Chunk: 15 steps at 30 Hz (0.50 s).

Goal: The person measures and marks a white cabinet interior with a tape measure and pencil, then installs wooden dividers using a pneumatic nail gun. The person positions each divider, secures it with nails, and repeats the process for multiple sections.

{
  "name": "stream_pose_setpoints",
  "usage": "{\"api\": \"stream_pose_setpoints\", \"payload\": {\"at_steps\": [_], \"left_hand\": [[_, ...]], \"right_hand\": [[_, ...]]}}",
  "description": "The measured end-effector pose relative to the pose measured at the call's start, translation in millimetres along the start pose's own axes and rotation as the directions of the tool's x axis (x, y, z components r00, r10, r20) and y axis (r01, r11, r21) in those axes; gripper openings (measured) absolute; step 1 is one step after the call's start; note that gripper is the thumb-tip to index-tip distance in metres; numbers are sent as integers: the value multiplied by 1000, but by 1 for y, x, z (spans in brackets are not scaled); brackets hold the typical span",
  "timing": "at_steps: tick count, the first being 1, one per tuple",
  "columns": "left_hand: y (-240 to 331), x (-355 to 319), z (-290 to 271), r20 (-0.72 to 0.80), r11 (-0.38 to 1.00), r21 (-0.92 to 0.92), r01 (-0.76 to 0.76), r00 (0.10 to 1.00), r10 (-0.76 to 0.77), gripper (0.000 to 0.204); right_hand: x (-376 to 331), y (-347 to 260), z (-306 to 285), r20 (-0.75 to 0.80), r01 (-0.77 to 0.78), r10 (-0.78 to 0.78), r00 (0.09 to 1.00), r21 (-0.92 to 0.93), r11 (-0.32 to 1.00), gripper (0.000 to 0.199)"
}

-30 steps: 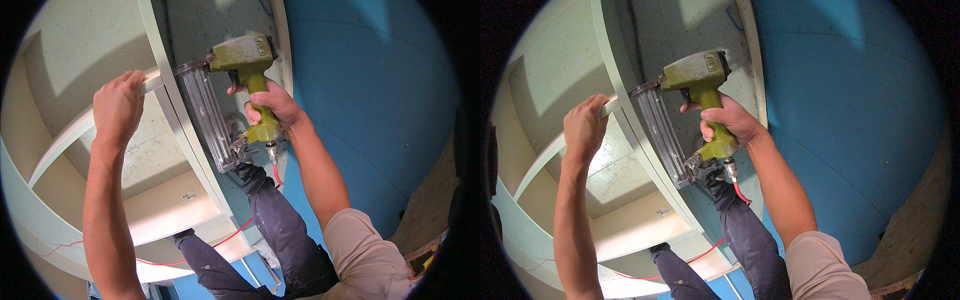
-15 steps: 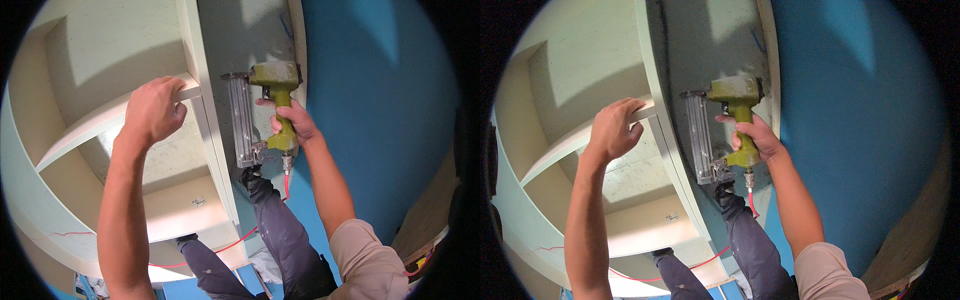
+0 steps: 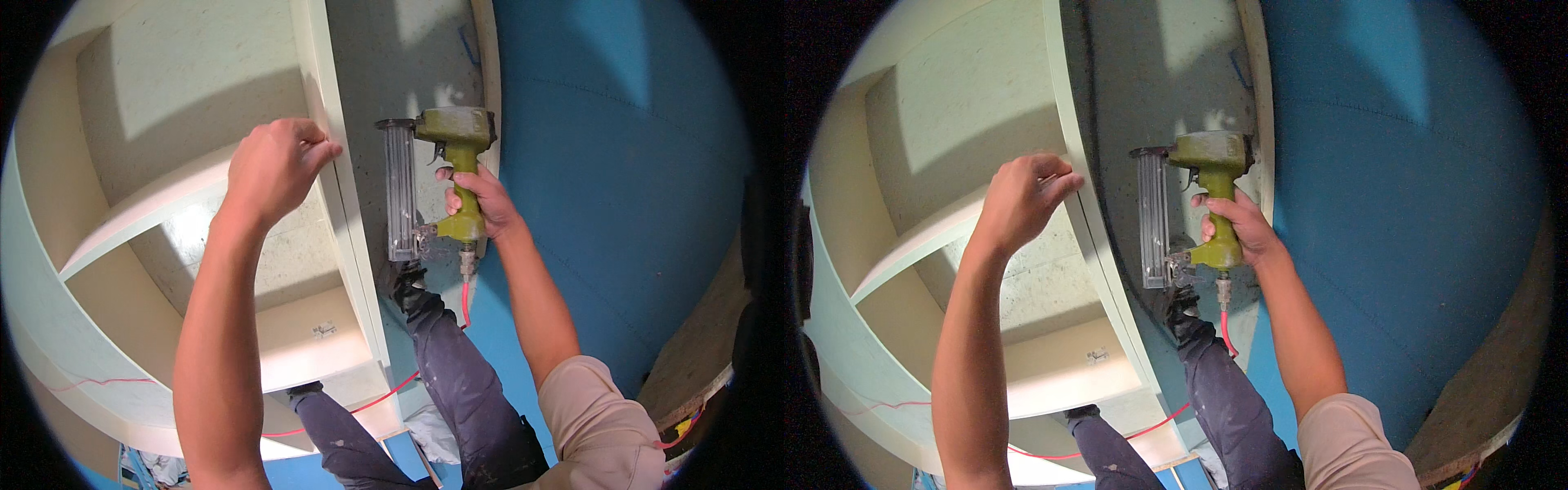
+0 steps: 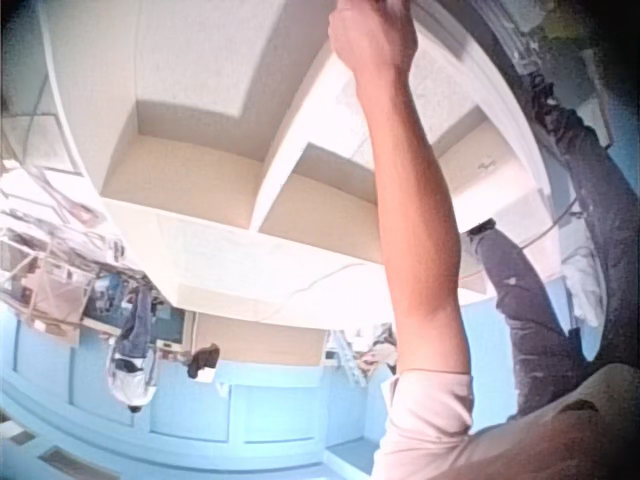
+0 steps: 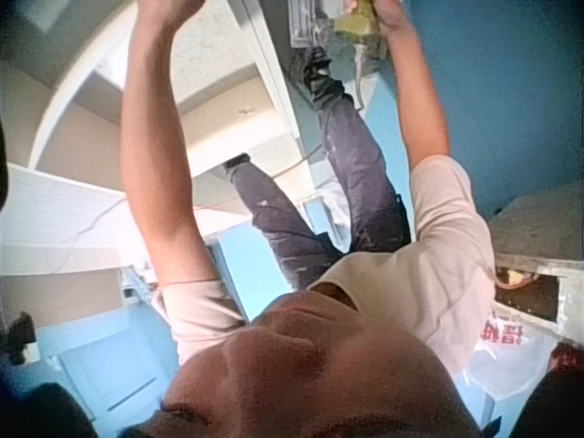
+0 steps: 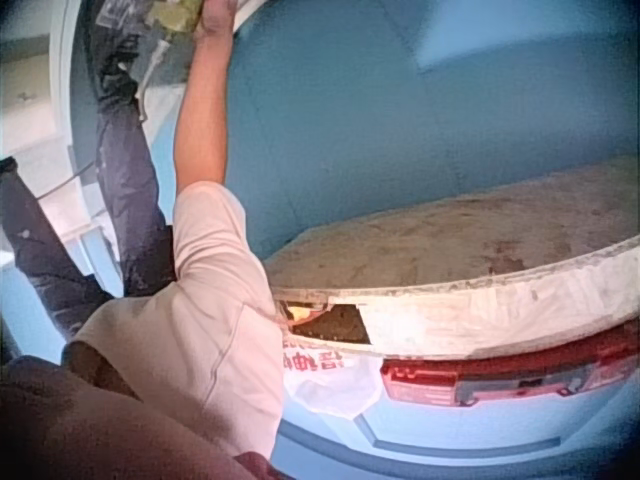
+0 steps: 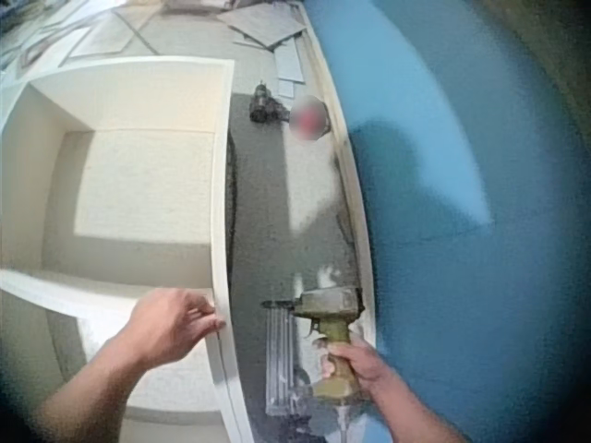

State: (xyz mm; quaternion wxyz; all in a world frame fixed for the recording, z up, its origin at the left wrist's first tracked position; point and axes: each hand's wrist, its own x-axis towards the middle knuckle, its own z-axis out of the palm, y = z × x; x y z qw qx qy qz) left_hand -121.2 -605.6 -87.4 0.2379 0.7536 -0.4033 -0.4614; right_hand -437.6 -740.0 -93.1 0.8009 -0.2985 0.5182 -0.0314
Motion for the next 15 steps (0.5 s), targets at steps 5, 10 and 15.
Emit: {"api": "stream_pose_setpoints", "payload": {"at_steps": [5,10,15], "left_hand": [[-15,-69,-45,38,933,342,-112,994,106,30],[-8,-102,-67,-80,861,507,-34,993,86,16],[39,-102,-85,65,838,545,-6,997,-36,44]], "right_hand": [[1,-3,-4,102,38,-43,994,44,998,53],[10,3,-4,198,88,-102,975,76,993,57],[18,10,-10,197,31,-46,979,79,996,56]]}}
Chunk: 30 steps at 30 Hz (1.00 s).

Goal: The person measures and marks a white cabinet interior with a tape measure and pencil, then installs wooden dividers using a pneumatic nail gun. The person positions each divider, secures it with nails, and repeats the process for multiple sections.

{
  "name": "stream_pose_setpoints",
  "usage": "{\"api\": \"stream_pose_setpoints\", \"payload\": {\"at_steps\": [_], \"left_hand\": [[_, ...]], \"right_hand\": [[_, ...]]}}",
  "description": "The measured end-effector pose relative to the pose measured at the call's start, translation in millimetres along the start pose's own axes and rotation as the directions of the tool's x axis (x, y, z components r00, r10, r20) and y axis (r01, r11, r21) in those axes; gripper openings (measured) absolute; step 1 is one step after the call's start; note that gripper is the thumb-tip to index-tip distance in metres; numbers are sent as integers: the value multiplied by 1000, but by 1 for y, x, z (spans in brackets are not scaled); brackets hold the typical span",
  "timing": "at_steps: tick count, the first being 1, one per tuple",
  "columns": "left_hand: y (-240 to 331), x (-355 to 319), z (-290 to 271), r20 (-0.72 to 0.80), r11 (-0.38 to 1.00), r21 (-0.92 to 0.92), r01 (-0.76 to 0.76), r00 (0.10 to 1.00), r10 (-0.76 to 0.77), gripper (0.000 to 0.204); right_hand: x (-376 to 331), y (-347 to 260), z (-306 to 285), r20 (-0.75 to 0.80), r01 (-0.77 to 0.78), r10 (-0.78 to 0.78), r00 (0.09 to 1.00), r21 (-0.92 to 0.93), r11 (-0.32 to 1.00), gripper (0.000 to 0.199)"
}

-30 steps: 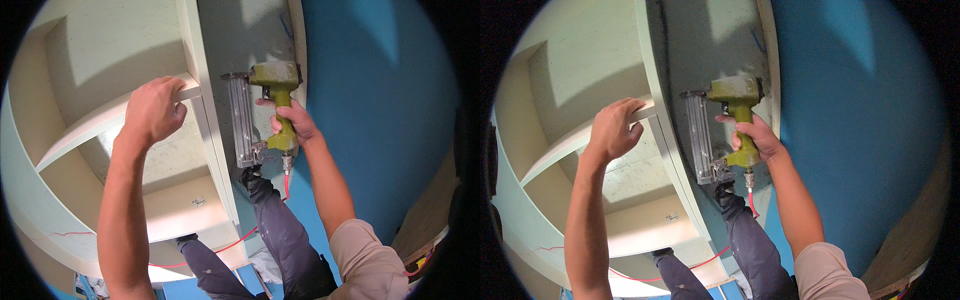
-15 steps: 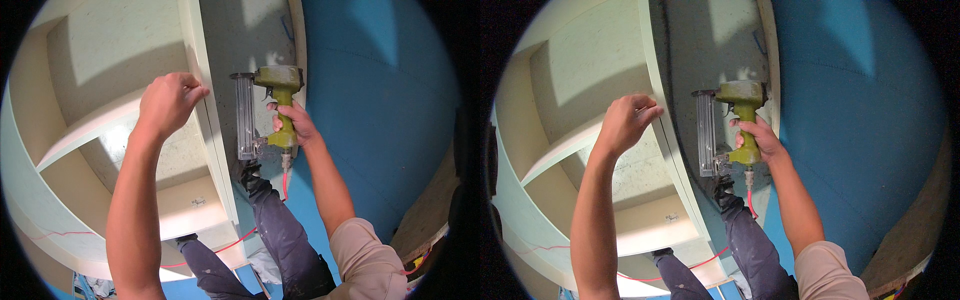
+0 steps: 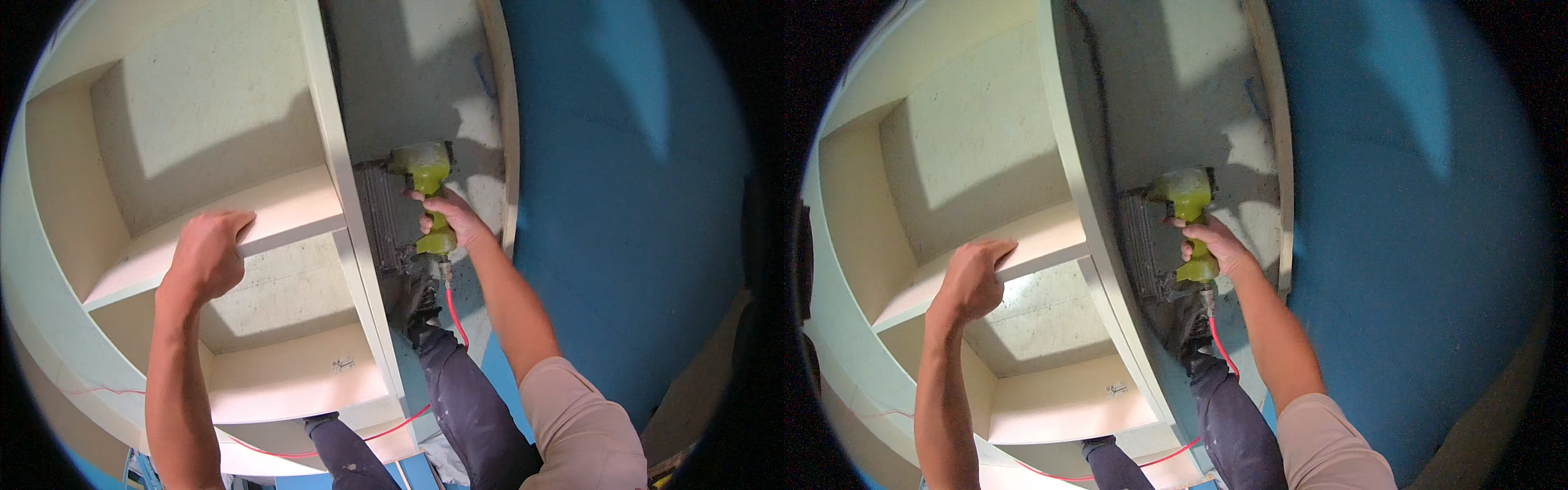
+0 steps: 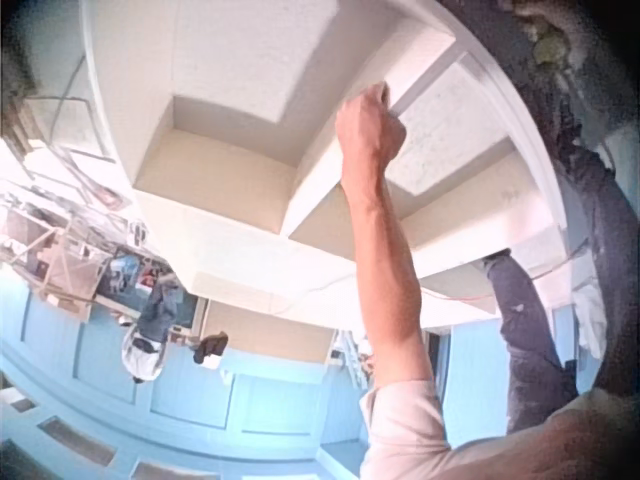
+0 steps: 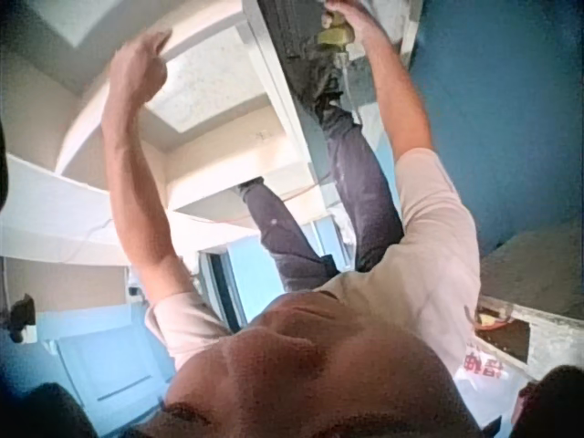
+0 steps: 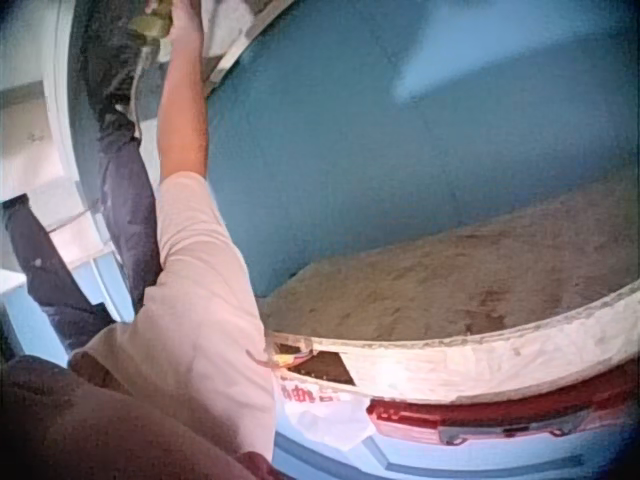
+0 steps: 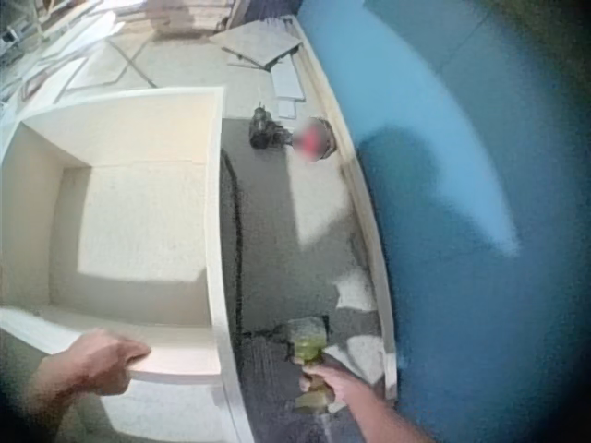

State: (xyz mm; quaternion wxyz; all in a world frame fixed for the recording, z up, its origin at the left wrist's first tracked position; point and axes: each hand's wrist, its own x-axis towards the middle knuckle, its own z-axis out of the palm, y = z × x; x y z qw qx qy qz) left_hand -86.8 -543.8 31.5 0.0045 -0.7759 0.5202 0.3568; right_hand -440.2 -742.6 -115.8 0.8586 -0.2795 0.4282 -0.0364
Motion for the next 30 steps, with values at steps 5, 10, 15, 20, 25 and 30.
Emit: {"api": "stream_pose_setpoints", "payload": {"at_steps": [5,10,15,20,25,30], "left_hand": [[-5,-5,14,-137,980,-140,-143,983,124,24],[-9,10,26,-112,976,-128,-175,981,162,40],[2,19,40,-55,984,-101,-144,989,139,55],[-2,32,44,-63,976,-111,-190,981,184,53],[-7,41,51,-6,982,-136,-133,991,133,54],[-10,48,60,-3,980,-149,-132,991,133,53]], "right_hand": [[8,14,-14,-34,29,-28,999,21,999,38],[18,25,-17,-111,-21,26,993,46,999,38],[28,34,-22,-37,-47,47,998,-19,999,46],[45,47,-38,29,-5,4,1000,35,999,48],[55,55,-51,100,-122,115,988,69,990,38],[60,67,-56,65,-94,92,994,39,995,47]]}}
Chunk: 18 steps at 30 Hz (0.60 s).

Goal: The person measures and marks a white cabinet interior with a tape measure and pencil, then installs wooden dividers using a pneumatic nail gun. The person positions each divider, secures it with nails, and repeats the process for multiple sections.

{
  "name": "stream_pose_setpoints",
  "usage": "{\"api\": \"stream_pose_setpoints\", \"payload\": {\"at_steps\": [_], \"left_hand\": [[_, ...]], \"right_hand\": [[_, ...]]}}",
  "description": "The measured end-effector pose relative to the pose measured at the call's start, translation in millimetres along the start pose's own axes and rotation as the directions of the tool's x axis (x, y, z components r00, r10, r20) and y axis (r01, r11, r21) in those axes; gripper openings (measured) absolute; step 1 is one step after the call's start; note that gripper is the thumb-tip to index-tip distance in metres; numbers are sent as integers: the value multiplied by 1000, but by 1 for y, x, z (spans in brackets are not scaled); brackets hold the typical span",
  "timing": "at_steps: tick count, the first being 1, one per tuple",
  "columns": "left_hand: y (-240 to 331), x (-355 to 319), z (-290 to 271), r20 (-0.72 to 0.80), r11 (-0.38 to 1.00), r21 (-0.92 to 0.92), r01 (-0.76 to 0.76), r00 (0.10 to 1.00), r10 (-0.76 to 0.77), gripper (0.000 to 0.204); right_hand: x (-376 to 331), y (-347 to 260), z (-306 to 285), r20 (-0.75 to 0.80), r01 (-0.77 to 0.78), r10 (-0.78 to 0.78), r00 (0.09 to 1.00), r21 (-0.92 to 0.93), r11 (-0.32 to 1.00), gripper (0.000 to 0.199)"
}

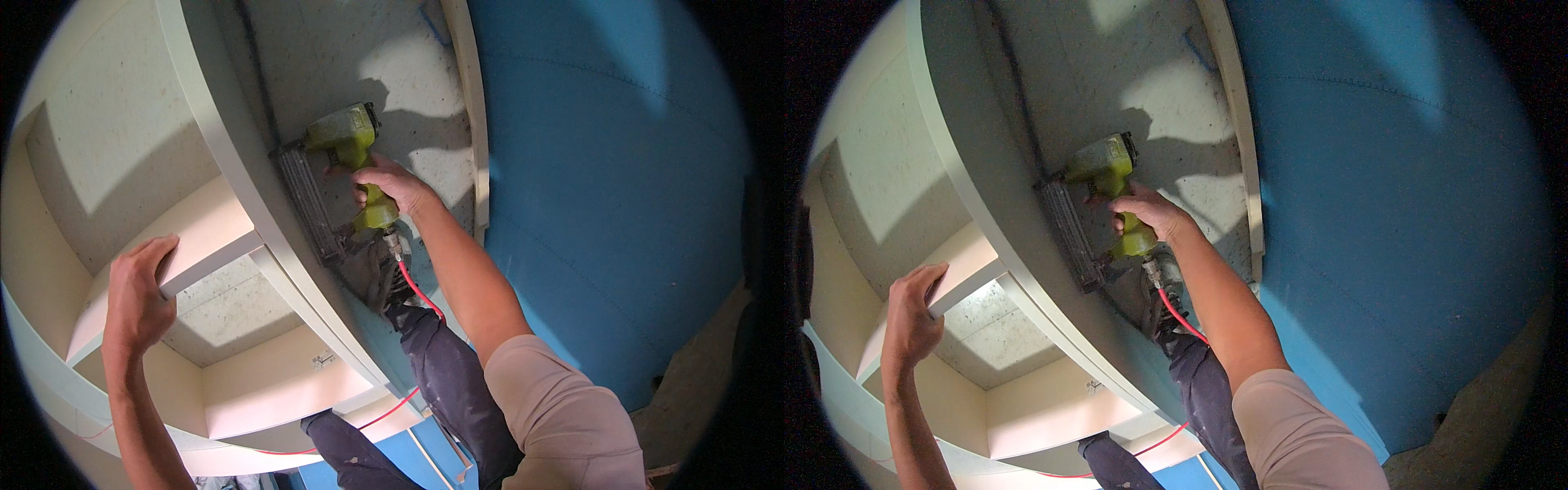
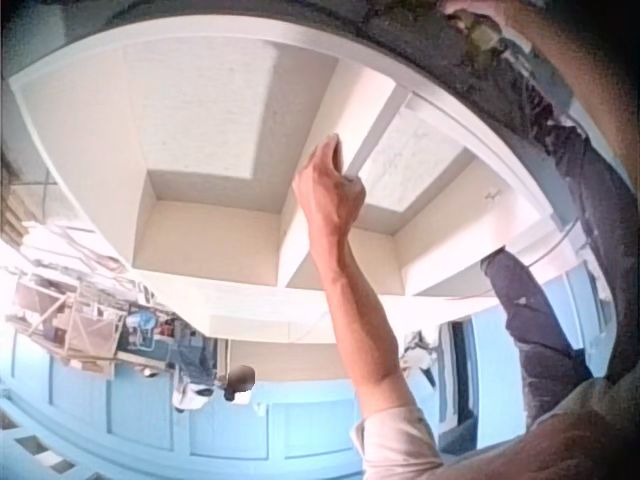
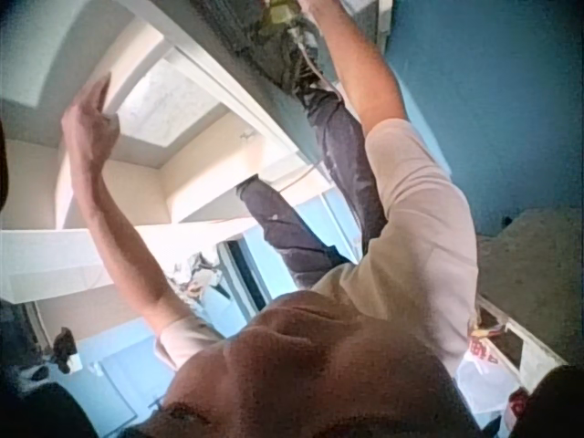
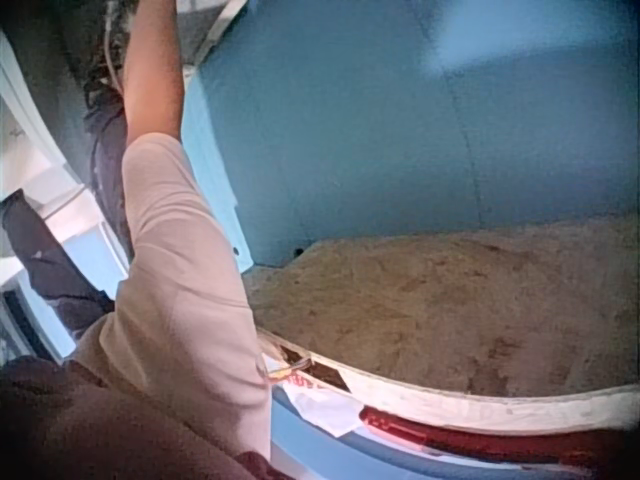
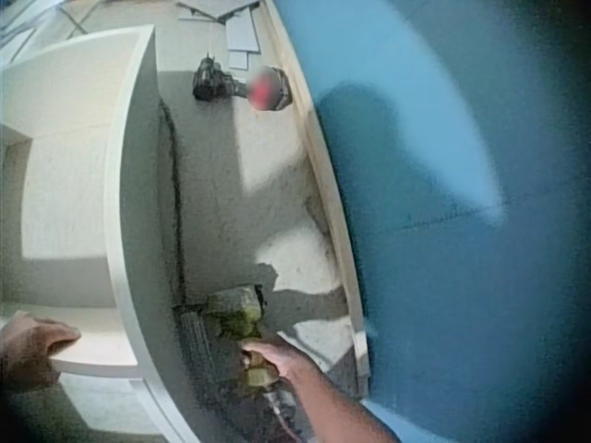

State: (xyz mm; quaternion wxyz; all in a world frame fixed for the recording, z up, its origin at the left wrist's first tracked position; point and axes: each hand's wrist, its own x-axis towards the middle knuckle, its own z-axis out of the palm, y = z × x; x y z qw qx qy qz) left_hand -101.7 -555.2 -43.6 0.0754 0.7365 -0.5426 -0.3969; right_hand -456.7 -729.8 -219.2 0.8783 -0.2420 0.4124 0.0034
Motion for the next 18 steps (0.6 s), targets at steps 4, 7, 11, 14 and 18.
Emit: {"api": "stream_pose_setpoints", "payload": {"at_steps": [4,7,11,14,18], "left_hand": [[0,3,3,-6,1000,-8,12,1000,-12,52],[-2,5,5,-1,1000,-11,13,1000,-13,52],[-8,8,7,12,1000,-9,7,1000,-7,52],[-11,10,11,0,999,18,-28,1000,28,52],[-18,8,11,30,999,38,-21,999,20,51]], "right_hand": [[1,3,-1,-35,4,-5,999,-13,1000,52],[2,5,3,-55,19,-18,998,29,999,37],[3,12,-2,-73,8,-6,997,26,1000,37],[-1,11,-3,-69,-16,16,997,0,1000,36],[-11,11,4,-184,-52,54,981,20,998,45]]}}
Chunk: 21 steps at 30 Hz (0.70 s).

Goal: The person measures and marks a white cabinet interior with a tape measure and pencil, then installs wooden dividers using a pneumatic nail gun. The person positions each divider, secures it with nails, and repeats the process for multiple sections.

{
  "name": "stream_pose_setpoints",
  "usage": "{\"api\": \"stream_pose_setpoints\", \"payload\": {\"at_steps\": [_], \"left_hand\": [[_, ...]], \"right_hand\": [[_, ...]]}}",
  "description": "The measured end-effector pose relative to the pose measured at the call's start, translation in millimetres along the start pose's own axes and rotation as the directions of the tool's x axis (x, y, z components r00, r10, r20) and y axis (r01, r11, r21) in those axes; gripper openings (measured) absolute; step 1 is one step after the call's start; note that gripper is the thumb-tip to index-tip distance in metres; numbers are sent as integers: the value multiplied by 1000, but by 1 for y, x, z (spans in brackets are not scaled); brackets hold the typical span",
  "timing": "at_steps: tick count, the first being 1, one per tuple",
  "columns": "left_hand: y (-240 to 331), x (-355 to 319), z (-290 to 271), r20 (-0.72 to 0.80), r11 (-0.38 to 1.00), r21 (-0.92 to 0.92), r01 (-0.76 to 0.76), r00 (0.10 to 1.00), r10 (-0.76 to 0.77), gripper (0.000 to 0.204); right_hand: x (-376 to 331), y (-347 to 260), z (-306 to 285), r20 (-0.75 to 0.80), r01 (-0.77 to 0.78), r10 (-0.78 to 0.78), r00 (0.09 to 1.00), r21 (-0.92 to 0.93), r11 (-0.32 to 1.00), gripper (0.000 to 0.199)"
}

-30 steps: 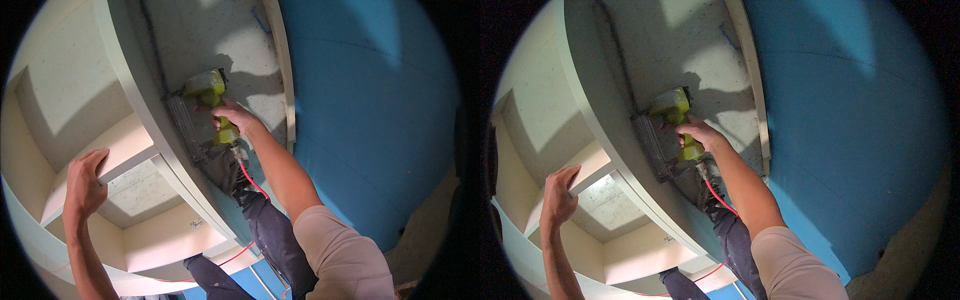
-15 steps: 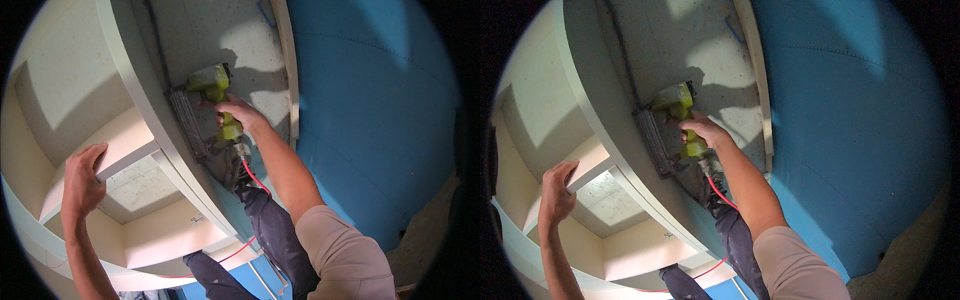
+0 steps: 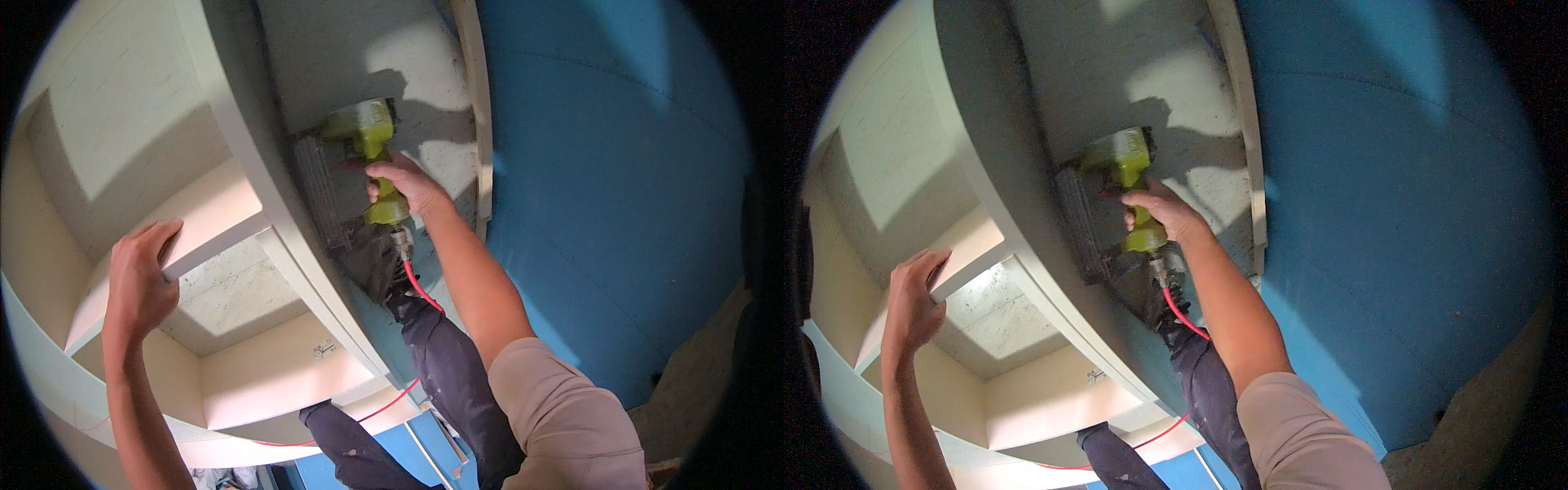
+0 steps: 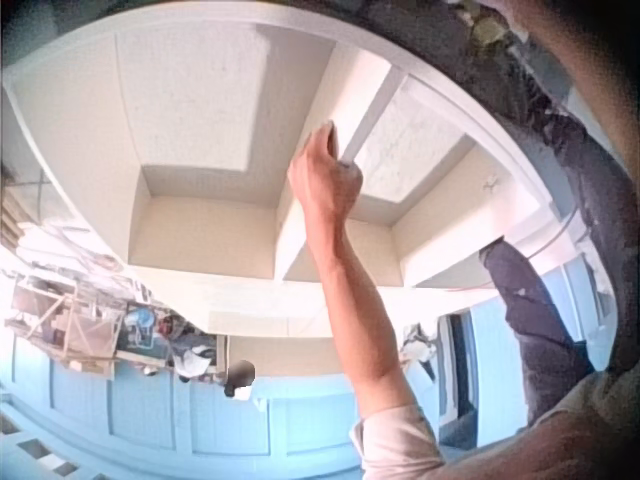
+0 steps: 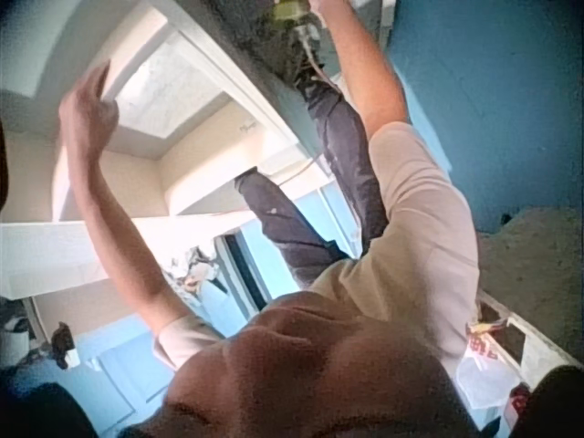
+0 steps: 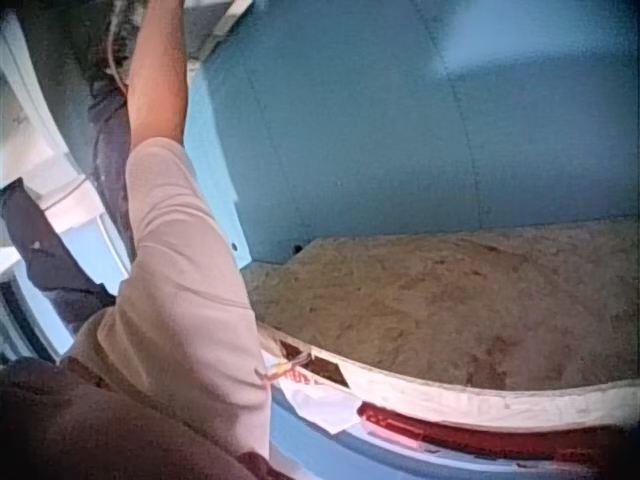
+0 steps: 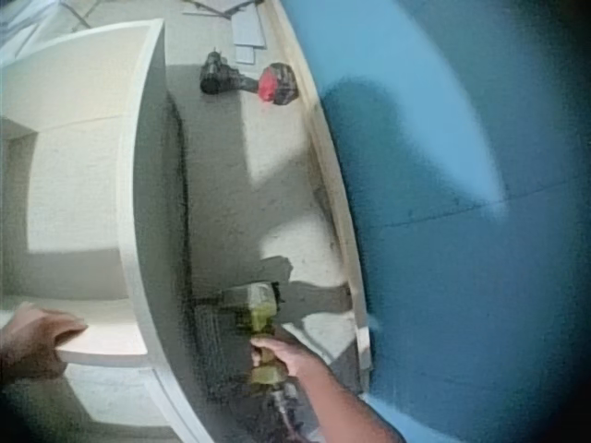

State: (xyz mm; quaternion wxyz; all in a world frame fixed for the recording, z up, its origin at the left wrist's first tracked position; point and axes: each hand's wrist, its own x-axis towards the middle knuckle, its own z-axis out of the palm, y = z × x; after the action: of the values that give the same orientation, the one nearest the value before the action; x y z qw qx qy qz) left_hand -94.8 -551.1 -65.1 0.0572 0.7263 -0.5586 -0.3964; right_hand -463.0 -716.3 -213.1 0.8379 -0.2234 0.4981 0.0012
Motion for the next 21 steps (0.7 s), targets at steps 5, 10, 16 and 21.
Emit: {"api": "stream_pose_setpoints", "payload": {"at_steps": [5,10,16,21], "left_hand": [[-8,-1,3,-1,1000,-11,29,1000,-29,49],[-21,1,10,34,998,1,62,998,-62,41],[-30,-2,10,14,972,184,144,989,-149,34],[8,-65,83,-775,984,-112,-137,632,0,57]], "right_hand": [[-26,-2,-2,-97,38,-33,995,53,998,30],[-59,-4,4,-193,45,-53,980,-42,998,29],[-80,0,27,-307,26,-101,946,-238,971,25],[-82,-12,52,-378,-50,-131,917,-435,899,22]]}}
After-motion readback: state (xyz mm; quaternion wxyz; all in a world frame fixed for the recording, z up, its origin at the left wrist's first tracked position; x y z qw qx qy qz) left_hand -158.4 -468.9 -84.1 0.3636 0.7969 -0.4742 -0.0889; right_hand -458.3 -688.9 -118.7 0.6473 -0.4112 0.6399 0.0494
